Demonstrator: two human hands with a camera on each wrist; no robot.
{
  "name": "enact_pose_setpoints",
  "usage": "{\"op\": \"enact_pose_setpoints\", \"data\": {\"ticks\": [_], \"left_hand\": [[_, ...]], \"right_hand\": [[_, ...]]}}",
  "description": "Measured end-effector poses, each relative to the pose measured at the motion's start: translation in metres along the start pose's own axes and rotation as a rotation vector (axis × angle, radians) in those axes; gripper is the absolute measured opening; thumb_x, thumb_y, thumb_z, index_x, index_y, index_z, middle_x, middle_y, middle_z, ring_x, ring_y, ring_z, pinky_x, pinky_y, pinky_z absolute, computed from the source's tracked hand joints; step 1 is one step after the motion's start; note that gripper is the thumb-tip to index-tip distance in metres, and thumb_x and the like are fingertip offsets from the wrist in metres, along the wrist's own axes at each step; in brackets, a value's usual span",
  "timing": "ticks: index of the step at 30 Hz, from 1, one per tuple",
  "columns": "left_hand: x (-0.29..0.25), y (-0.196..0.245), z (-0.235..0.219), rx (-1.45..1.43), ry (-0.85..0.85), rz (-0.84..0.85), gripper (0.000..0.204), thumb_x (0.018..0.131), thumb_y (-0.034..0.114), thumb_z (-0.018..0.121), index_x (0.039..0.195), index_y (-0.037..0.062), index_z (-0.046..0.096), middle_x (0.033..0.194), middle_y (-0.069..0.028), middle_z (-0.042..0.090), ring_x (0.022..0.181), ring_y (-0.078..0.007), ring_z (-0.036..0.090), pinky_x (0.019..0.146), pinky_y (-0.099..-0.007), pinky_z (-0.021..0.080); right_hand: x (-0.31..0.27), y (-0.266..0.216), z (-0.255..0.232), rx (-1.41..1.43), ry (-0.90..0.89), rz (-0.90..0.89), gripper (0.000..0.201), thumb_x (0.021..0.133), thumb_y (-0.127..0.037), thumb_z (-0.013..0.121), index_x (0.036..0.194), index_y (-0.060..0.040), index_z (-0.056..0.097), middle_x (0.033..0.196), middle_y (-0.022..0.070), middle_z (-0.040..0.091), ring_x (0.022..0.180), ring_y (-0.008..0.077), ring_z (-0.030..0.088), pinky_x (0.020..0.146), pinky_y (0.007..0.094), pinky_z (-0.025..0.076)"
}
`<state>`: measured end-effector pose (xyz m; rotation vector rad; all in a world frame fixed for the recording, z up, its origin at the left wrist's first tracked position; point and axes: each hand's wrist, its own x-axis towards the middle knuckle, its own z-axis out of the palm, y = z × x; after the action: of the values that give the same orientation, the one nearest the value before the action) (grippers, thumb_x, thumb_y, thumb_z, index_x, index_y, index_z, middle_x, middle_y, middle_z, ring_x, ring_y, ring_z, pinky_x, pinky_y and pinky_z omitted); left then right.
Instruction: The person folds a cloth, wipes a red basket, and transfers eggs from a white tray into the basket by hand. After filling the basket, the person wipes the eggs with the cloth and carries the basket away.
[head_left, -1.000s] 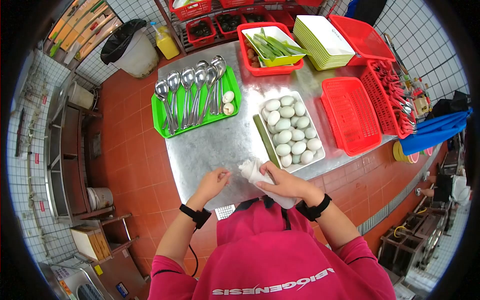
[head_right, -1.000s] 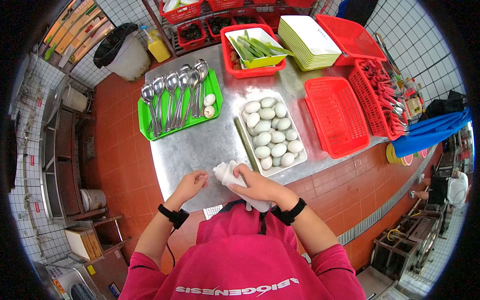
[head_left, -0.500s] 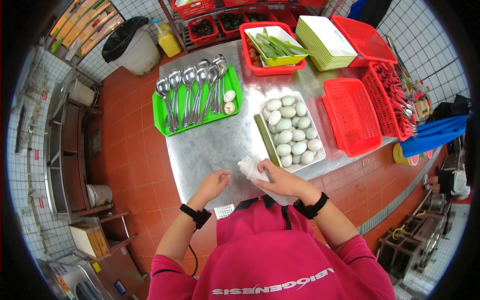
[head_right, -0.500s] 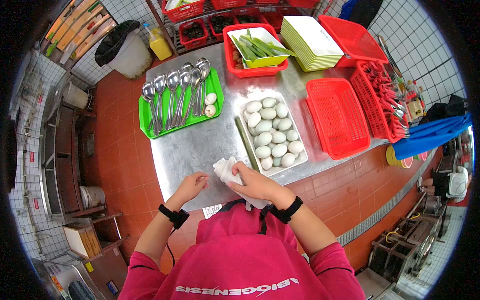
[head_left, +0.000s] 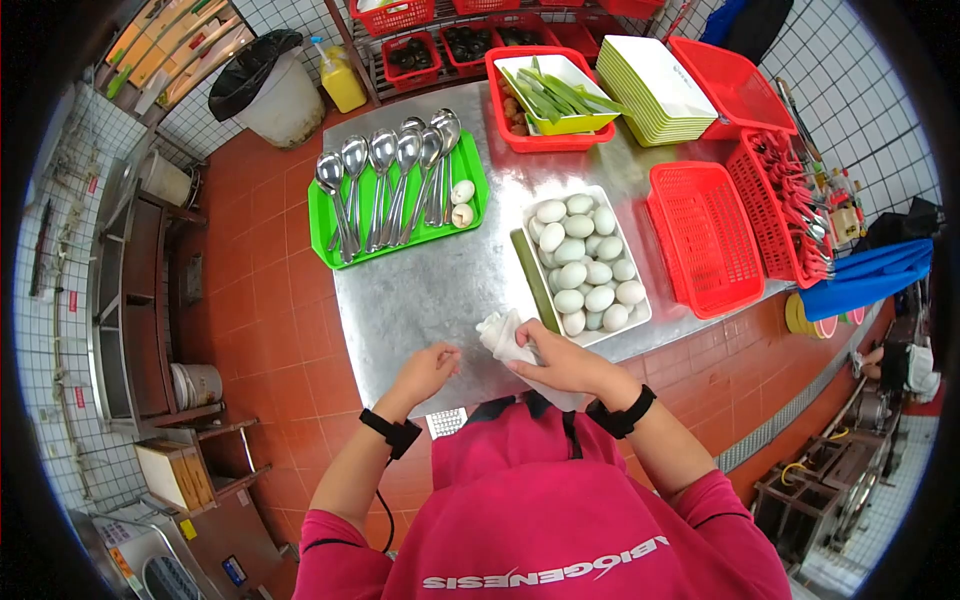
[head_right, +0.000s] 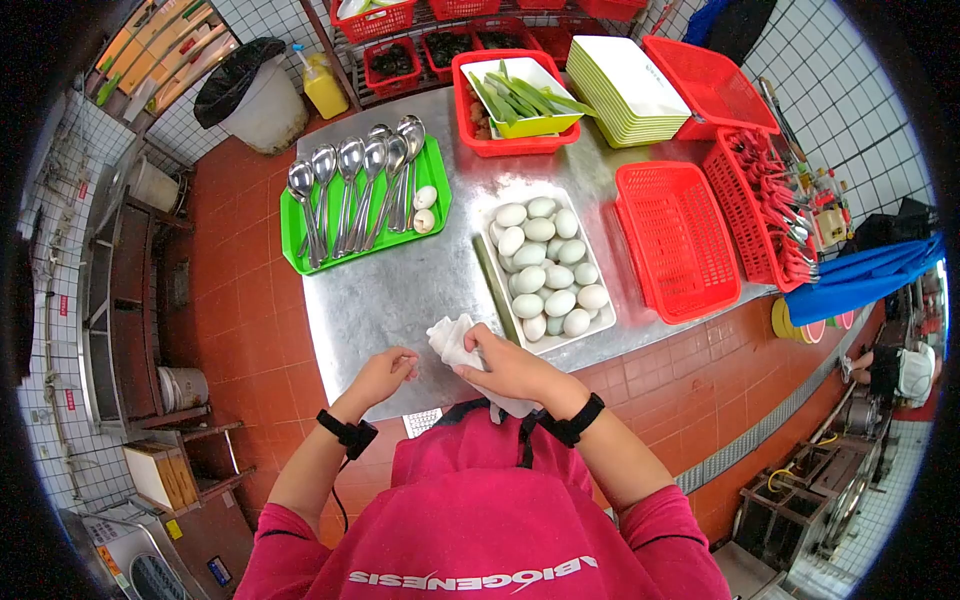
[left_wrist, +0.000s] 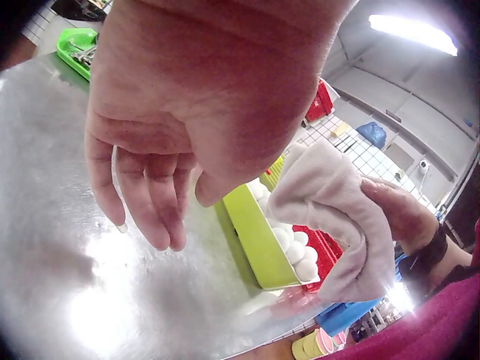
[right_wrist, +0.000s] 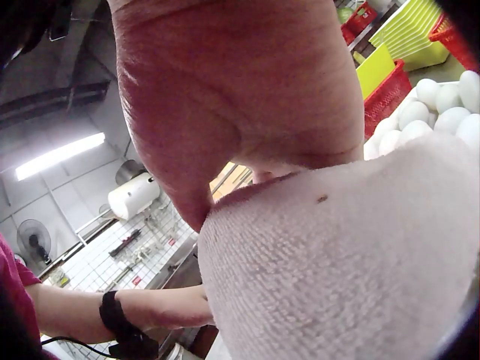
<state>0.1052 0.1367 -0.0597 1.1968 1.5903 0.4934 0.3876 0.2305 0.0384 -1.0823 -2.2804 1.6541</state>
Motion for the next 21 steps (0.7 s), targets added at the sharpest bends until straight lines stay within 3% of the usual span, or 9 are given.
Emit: {"op": "enact_pose_setpoints", "data": {"ticks": [13,21], "left_hand": [[0.000,-0.002,0.002,-0.009,-0.030,0.002,0.029,0.102,0.022,0.058,0.118,-0.0016,0.068,0.093,-0.0132,0.076,0.087,-0.0227,0.075,0.080,-0.0345,0.056],[0.000,-0.004,0.004,-0.013,-0.039,0.000,0.028,0.102,0.020,0.059,0.118,-0.0016,0.067,0.095,-0.0144,0.076,0.086,-0.0226,0.075,0.079,-0.0349,0.056]], "right_hand": [[-0.001,-0.008,-0.004,0.002,-0.018,0.033,0.043,0.099,-0.034,0.067,0.119,-0.0040,0.044,0.099,0.0261,0.063,0.091,0.0403,0.064,0.082,0.0444,0.049],[0.000,-0.004,-0.001,0.000,0.000,0.009,0.044,0.099,-0.034,0.068,0.119,-0.0029,0.044,0.108,0.0265,0.062,0.099,0.0405,0.063,0.088,0.0438,0.048]]}}
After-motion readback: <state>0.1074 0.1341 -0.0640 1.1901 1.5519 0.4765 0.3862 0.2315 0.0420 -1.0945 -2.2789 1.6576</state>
